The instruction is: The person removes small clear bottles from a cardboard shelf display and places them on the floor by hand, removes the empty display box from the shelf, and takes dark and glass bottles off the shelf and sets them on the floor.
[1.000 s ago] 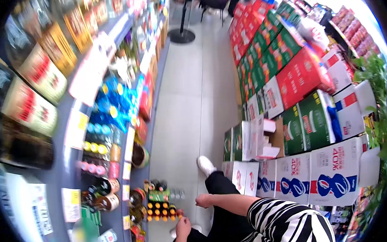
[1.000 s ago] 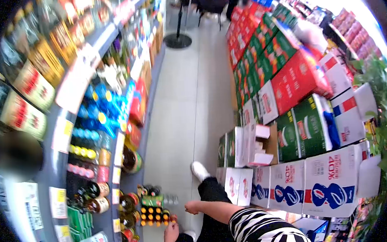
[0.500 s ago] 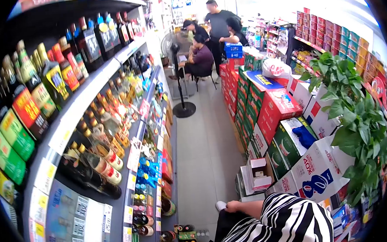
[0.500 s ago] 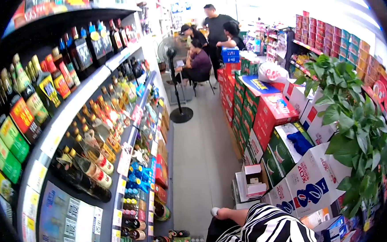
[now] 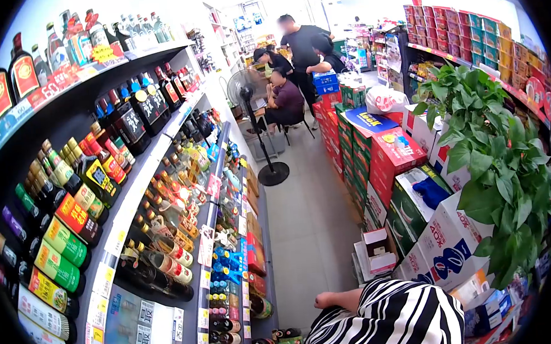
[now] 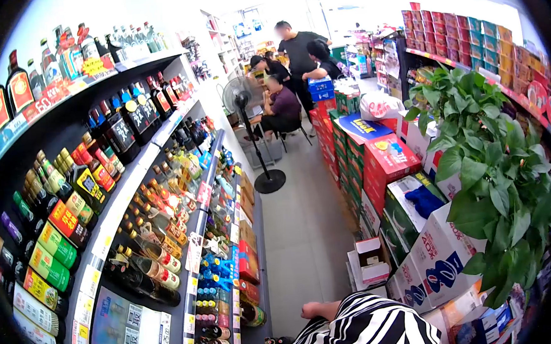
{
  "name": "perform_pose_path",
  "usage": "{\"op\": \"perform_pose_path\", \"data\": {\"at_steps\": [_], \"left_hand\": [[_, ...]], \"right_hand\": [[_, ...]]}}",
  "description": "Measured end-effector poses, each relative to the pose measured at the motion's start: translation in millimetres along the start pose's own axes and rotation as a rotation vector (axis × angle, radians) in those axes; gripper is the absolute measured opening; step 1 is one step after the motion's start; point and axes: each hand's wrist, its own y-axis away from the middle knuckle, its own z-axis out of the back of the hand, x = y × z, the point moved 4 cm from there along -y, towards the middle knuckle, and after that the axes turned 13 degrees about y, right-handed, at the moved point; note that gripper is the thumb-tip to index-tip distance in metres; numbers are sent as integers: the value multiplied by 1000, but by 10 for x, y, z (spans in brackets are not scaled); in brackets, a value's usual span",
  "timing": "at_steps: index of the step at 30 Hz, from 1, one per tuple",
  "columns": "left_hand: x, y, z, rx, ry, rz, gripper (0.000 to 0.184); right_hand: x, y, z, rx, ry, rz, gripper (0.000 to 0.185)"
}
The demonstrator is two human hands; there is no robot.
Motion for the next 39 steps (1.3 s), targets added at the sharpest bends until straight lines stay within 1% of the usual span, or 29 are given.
{"op": "perform_pose_path", "data": {"at_steps": [3,8,10,14,18,21,24,27,28,31,34,38,39], "left_hand": [[-96,57,-57,5,-11,12,19],[-216,98,-81,-5,-29,27,19],[-265,94,-60,-9,-42,35,20],[-293,84,-55,-11,-45,57,20],[-321,47,-44,4,-51,74,20],[-330,51,-39,14,-56,78,21],[-349,65,-29,28,-59,79,21],[-379,91,-71,52,-62,78,21],[-350,98,-56,53,-62,80,21],[-331,97,-49,69,-63,77,22],[-322,123,-56,83,-57,79,22],[-409,176,-106,118,-69,51,23],[-422,182,-118,123,-68,46,23]], "right_hand": [[4,31,40,26,3,57,39],[-266,-223,-245,-5,6,35,41],[-347,-228,-319,49,-4,-30,41],[-446,-125,-370,103,-75,-69,45],[-409,-60,-339,95,-74,-98,46],[-403,-116,-402,105,-79,-65,45],[-357,-138,-405,72,-47,-27,42],[-296,-183,-368,54,-81,9,40],[-272,-197,-350,36,-65,29,38],[-127,-93,-190,47,141,154,39],[-199,-214,-296,32,-7,53,40],[-288,-183,-301,27,-15,4,43],[-225,58,-78,46,-18,-6,43]]}}
